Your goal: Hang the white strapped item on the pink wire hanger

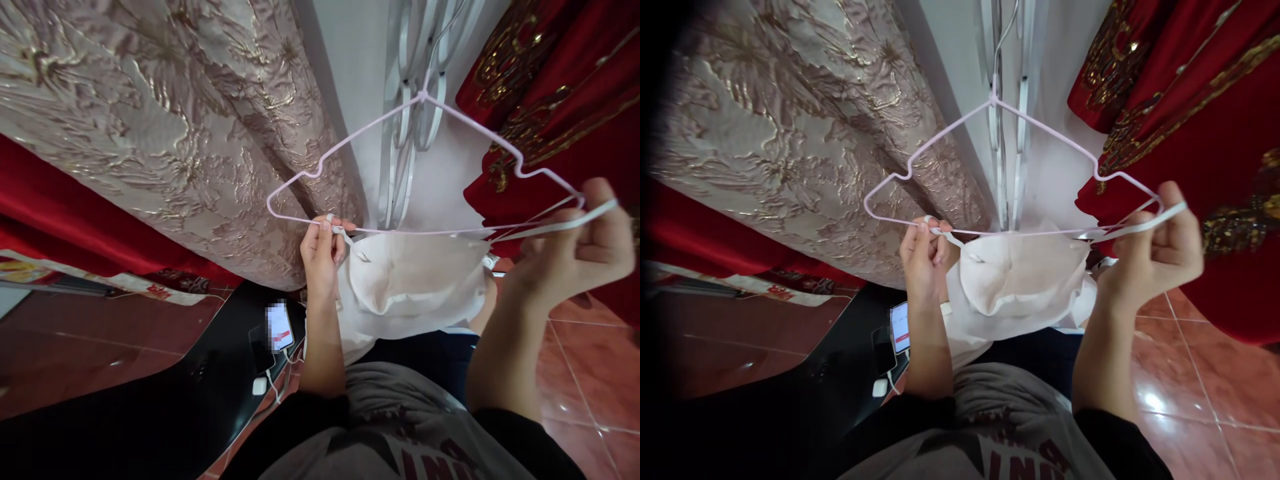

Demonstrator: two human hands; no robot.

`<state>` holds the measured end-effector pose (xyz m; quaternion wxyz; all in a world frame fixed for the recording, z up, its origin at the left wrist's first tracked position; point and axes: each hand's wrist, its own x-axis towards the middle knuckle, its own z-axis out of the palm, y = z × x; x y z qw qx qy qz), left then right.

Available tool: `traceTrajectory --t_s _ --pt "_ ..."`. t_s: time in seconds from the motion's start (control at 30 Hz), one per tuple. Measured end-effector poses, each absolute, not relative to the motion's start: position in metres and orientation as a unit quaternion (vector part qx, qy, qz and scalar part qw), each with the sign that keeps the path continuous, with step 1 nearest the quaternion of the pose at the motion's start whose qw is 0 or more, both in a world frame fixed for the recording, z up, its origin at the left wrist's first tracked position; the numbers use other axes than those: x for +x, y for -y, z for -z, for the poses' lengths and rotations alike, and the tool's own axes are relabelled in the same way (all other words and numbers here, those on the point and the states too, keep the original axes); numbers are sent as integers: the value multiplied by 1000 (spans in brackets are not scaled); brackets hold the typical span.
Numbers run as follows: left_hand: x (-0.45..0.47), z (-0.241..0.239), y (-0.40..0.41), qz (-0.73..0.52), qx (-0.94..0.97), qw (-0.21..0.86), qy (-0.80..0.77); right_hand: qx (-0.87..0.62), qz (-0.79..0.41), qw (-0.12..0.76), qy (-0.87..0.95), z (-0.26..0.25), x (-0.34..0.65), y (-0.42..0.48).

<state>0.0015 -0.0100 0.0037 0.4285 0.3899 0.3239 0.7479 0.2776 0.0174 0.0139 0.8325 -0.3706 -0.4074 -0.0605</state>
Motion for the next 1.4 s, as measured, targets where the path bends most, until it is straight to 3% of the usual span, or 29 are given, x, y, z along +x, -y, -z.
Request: traceTrajectory --t_s 0.13,0.2,0.27,0.37,0.43,0.5,0.6,0.77,0.83,1.03,1.27,1.4 --pt "3 -2 12 -728 403 430 -351 -259 161 885 353 -19 291 -25" --pt "5 -1 13 -730 400 428 -352 -307 149 869 359 -24 284 -12" --pt "8 -1 14 -731 396 437 -343 -418 49 805 419 -29 272 7" --pt "11 0 16 -719 400 456 -339 -527 -151 641 538 -33 253 28" --pt "12 1 18 -713 405 451 -352 -536 -211 578 578 -32 246 32" --pt "10 4 19 -722 404 426 -367 -527 -220 571 590 -29 243 32" --pt "-4 12 15 -760 389 341 -393 -517 -217 592 579 -26 243 30" --pt "-54 27 4 -820 337 33 -462 -509 -216 606 573 -25 248 28" --pt "-72 25 0 -826 331 -9 -456 -498 -228 604 579 -23 248 27" --pt "-81 -16 -9 -727 525 137 -421 -475 -263 594 594 -20 245 27" --pt "-69 -78 -21 -556 712 162 -397 -474 -284 609 570 -23 246 29" --pt "-67 -76 -27 -542 697 215 -417 -474 -285 607 571 -19 245 29"
